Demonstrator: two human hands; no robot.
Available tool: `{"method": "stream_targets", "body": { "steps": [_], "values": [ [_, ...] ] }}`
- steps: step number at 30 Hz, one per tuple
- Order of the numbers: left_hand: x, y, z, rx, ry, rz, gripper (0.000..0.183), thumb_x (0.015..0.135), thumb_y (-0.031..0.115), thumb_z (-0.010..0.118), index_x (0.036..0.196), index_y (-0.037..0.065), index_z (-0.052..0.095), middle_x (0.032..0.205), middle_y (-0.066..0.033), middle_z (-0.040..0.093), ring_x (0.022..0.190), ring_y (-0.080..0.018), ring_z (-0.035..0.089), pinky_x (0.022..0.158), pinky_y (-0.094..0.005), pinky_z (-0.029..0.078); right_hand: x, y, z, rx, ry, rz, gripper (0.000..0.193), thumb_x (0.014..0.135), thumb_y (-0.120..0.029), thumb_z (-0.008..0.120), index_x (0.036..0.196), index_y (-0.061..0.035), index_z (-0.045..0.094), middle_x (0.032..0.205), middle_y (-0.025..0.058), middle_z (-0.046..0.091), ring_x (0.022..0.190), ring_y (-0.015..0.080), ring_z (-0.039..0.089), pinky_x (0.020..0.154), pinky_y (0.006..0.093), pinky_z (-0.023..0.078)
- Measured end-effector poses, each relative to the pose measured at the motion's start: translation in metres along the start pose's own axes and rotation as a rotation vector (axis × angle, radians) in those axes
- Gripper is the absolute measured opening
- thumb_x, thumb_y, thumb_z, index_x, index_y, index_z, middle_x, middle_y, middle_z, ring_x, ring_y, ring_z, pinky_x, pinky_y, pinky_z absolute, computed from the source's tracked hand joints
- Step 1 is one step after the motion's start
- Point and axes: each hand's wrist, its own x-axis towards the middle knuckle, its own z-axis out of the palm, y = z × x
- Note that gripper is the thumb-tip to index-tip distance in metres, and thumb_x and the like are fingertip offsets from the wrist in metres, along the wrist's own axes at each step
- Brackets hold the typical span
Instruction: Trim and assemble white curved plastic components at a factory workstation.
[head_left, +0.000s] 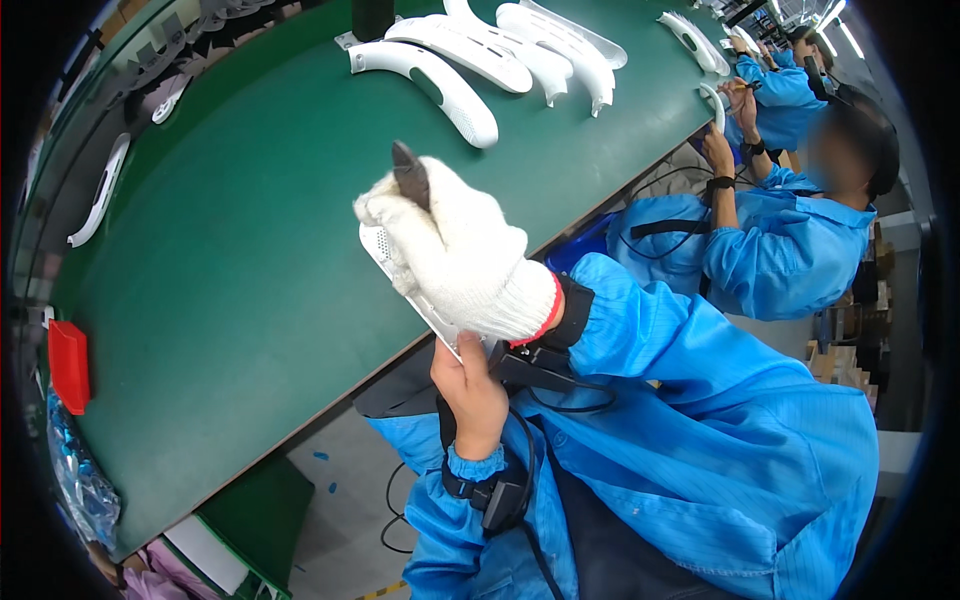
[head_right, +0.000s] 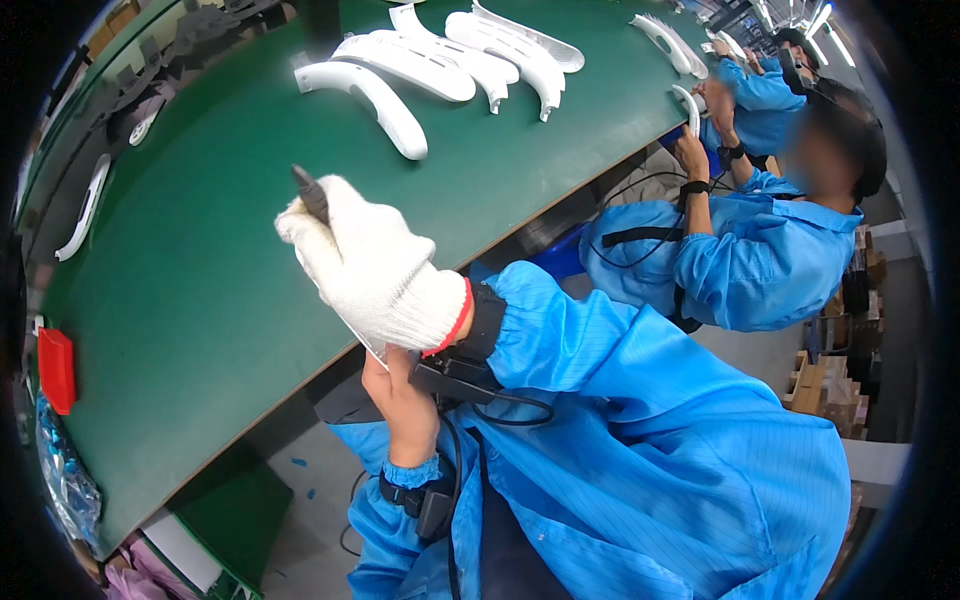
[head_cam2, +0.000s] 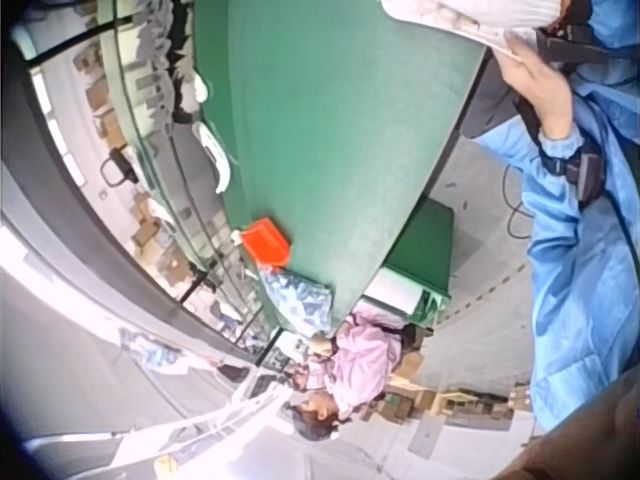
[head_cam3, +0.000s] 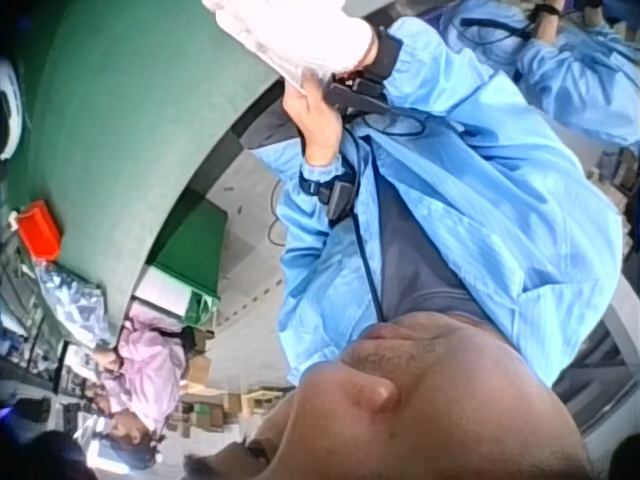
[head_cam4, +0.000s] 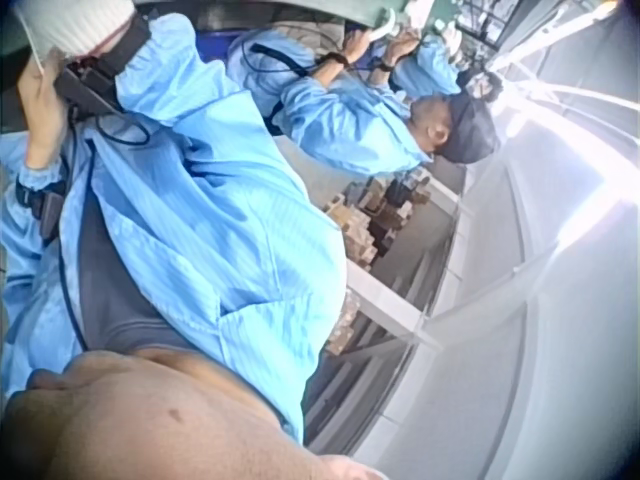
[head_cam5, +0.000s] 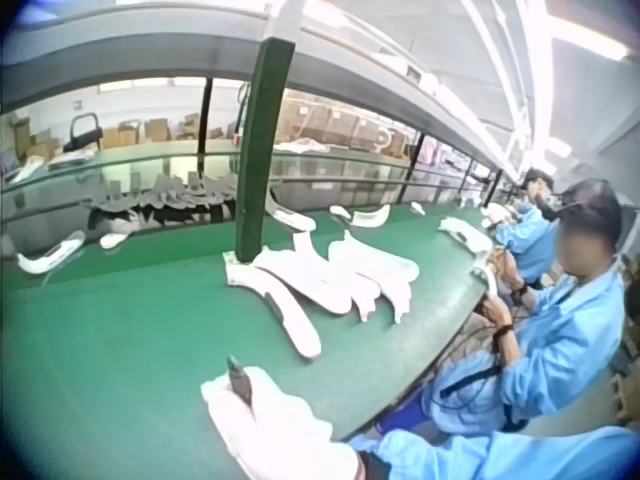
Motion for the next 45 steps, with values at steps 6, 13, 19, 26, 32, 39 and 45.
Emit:
{"method": "stream_targets", "body": {
  "steps": [6, 13, 19, 26, 32, 39, 45],
  "values": [
    [0.003, 0.021, 0.005, -0.088, -0.132, -0.145, 0.028, 0.103, 0.018, 0.041, 0.102, -0.005, 0.057, 0.081, -0.0076, 0.065, 0.067, -0.0111, 0.057, 0.062, -0.0261, 0.045, 0.004, -0.011, -0.022, 0.253, -0.112, 0.306, 0.020, 0.097, -0.021, 0.052, 0.101, -0.0016, 0.055, 0.073, 0.0027, 0.057, 0.056, 0.0087, 0.052, 0.049, 0.0255, 0.046],
    [0.006, 0.016, 0.010, -0.039, -0.128, -0.193, 0.028, 0.103, 0.020, 0.042, 0.102, -0.003, 0.056, 0.081, -0.0086, 0.065, 0.066, -0.0125, 0.059, 0.062, -0.0258, 0.048, 0.015, 0.011, -0.032, 0.093, -0.107, 0.155, 0.022, 0.096, -0.023, 0.055, 0.102, -0.0028, 0.061, 0.074, 0.0030, 0.060, 0.061, 0.0073, 0.054, 0.056, 0.0251, 0.046],
    [0.008, 0.026, 0.014, -0.069, -0.144, -0.243, 0.028, 0.103, 0.017, 0.038, 0.096, -0.004, 0.055, 0.072, -0.0092, 0.063, 0.060, -0.0128, 0.056, 0.058, -0.0271, 0.047, 0.020, -0.015, -0.043, 0.104, -0.295, 0.365, 0.023, 0.096, -0.023, 0.052, 0.096, -0.0002, 0.058, 0.070, 0.0036, 0.059, 0.058, 0.0109, 0.056, 0.054, 0.0271, 0.047],
    [0.006, 0.031, 0.012, 0.027, -0.142, -0.217, 0.028, 0.103, 0.016, 0.038, 0.095, -0.004, 0.055, 0.072, -0.0090, 0.063, 0.059, -0.0125, 0.056, 0.057, -0.0267, 0.046, 0.018, -0.018, -0.040, 0.073, -0.250, 0.361, 0.025, 0.095, -0.026, 0.054, 0.095, -0.0012, 0.058, 0.070, 0.0050, 0.060, 0.057, 0.0123, 0.056, 0.055, 0.0290, 0.048],
    [0.005, 0.035, 0.016, 0.086, -0.113, -0.171, 0.028, 0.103, 0.016, 0.038, 0.095, -0.005, 0.055, 0.070, -0.0087, 0.062, 0.059, -0.0128, 0.056, 0.057, -0.0267, 0.046, 0.010, -0.008, -0.032, -0.049, -0.132, 0.219, 0.026, 0.095, -0.026, 0.055, 0.094, -0.0009, 0.057, 0.069, 0.0059, 0.060, 0.058, 0.0125, 0.056, 0.055, 0.0302, 0.047],
    [0.005, 0.037, 0.014, 0.031, -0.142, -0.213, 0.027, 0.102, 0.019, 0.044, 0.101, -0.004, 0.059, 0.080, -0.0060, 0.065, 0.068, -0.0101, 0.059, 0.061, -0.0232, 0.045, 0.018, -0.012, -0.039, 0.121, -0.181, 0.304, 0.026, 0.095, -0.027, 0.056, 0.094, -0.0012, 0.057, 0.068, 0.0051, 0.059, 0.057, 0.0124, 0.055, 0.054, 0.0300, 0.047],
    [0.004, 0.032, 0.012, 0.019, -0.153, -0.201, 0.028, 0.103, 0.020, 0.043, 0.102, -0.003, 0.058, 0.078, -0.0070, 0.064, 0.067, -0.0100, 0.059, 0.060, -0.0239, 0.045, 0.013, -0.013, -0.041, 0.067, -0.200, 0.301, 0.026, 0.095, -0.028, 0.056, 0.094, -0.0016, 0.056, 0.068, 0.0057, 0.060, 0.056, 0.0127, 0.055, 0.054, 0.0301, 0.047]
  ]
}}
